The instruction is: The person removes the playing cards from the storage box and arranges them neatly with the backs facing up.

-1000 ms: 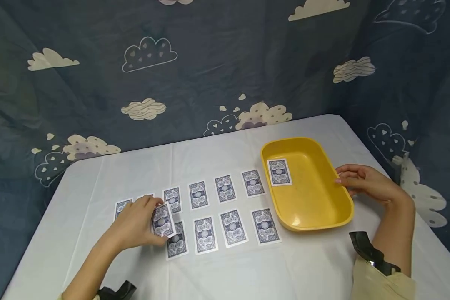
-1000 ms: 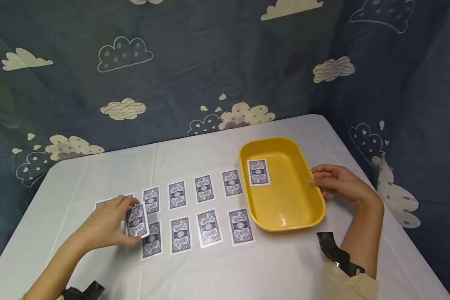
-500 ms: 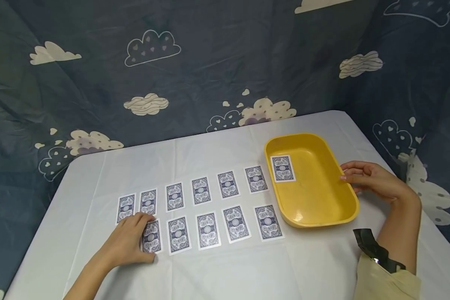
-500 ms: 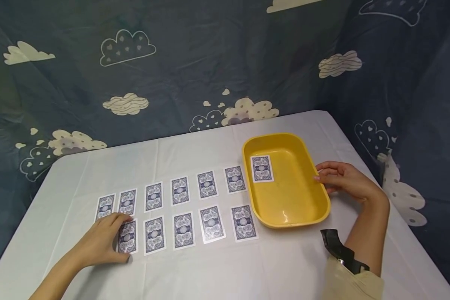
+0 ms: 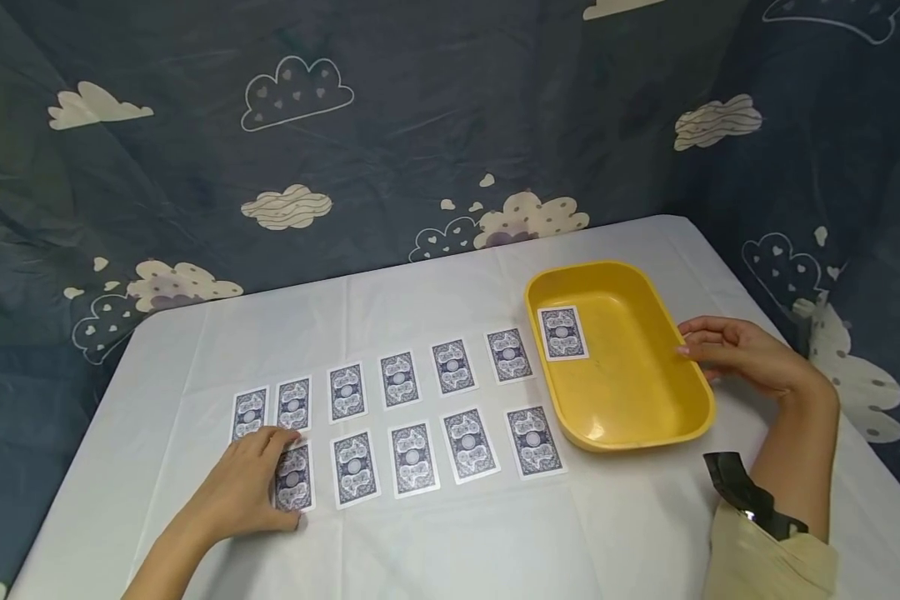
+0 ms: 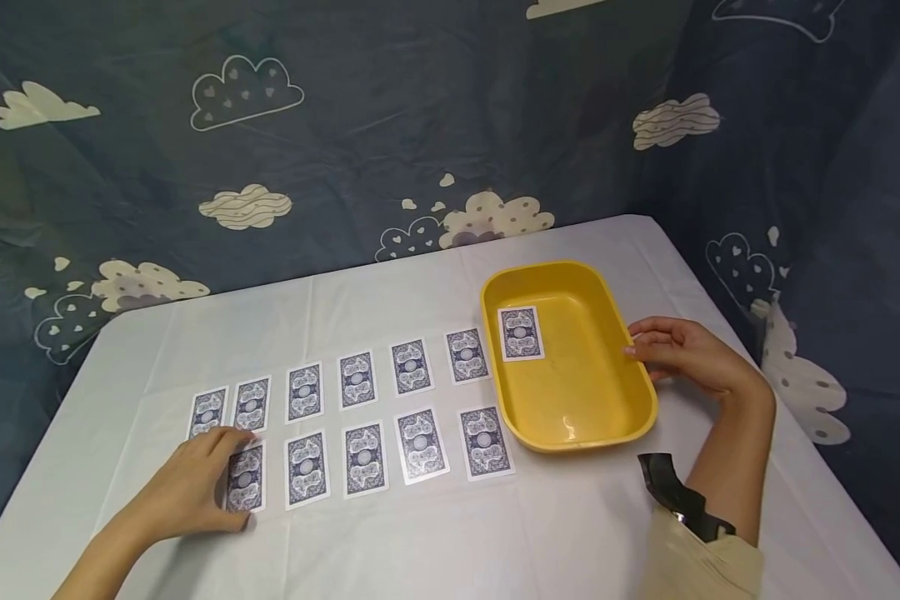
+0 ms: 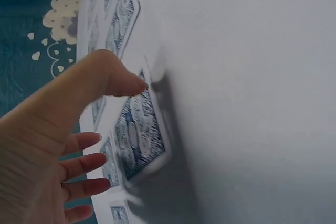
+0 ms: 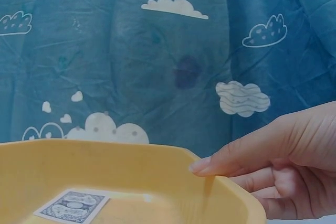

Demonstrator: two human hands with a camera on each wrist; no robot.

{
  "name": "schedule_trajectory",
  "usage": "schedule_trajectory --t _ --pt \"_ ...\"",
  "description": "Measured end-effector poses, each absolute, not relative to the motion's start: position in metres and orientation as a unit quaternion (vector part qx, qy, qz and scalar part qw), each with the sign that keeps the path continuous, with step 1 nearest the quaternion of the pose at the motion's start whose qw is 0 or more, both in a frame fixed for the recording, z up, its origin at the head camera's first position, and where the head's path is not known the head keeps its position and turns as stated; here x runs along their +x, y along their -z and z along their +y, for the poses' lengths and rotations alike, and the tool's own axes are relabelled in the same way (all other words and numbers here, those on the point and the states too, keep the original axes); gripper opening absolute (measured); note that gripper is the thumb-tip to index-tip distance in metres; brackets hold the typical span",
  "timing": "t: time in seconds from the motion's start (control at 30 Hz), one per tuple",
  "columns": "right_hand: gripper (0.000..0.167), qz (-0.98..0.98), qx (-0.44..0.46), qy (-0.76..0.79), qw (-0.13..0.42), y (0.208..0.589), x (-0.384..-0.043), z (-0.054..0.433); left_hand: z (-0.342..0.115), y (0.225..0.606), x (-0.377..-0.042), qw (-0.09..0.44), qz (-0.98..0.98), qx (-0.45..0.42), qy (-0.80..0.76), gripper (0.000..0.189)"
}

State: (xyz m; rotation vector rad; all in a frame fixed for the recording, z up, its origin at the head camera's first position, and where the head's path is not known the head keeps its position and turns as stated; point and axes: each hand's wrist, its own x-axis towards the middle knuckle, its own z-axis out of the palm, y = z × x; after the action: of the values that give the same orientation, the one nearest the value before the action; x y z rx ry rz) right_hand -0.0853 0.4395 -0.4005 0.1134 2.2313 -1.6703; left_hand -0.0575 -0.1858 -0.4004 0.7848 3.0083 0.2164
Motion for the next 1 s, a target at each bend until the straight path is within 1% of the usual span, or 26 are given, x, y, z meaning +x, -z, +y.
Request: schedule_trajectory --t 0.13,0.23,0.3,0.43,0.6,0.8,0.93,1.0 --pt "0.019 0.787 0.043 0.590 0.173 0.402 -0.083 0.441 -0.176 0.396 -0.065 -0.041 0.955 0.283 -0.073 0.089" --pt "0.023 0.789 0.049 0.586 0.176 0.402 -0.082 0.440 -0.164 0.390 -0.073 -0.081 0.945 0.309 -0.075 0.085" --pt "0.027 0.792 0.053 0.583 0.176 0.402 -0.082 0.439 -0.153 0.384 -0.079 -0.095 0.939 0.323 -0.073 0.084" --pt "0.030 0.794 0.053 0.580 0.172 0.401 -0.083 0.438 -0.126 0.373 -0.094 -0.096 0.931 0.346 -0.072 0.085" --pt "0.028 0.787 0.052 0.589 0.174 0.401 -0.085 0.438 -0.085 0.363 -0.114 -0.080 0.916 0.383 -0.089 0.088" --pt "0.032 0.792 0.048 0.586 0.166 0.399 -0.081 0.441 -0.013 0.349 -0.143 -0.061 0.891 0.436 -0.108 0.089" --pt "0.036 0.788 0.045 0.590 0.170 0.399 -0.081 0.441 0.030 0.341 -0.155 -0.060 0.875 0.467 -0.112 0.088" --pt "0.035 0.784 0.038 0.596 0.170 0.398 -0.082 0.441 0.046 0.338 -0.159 -0.062 0.869 0.477 -0.115 0.088"
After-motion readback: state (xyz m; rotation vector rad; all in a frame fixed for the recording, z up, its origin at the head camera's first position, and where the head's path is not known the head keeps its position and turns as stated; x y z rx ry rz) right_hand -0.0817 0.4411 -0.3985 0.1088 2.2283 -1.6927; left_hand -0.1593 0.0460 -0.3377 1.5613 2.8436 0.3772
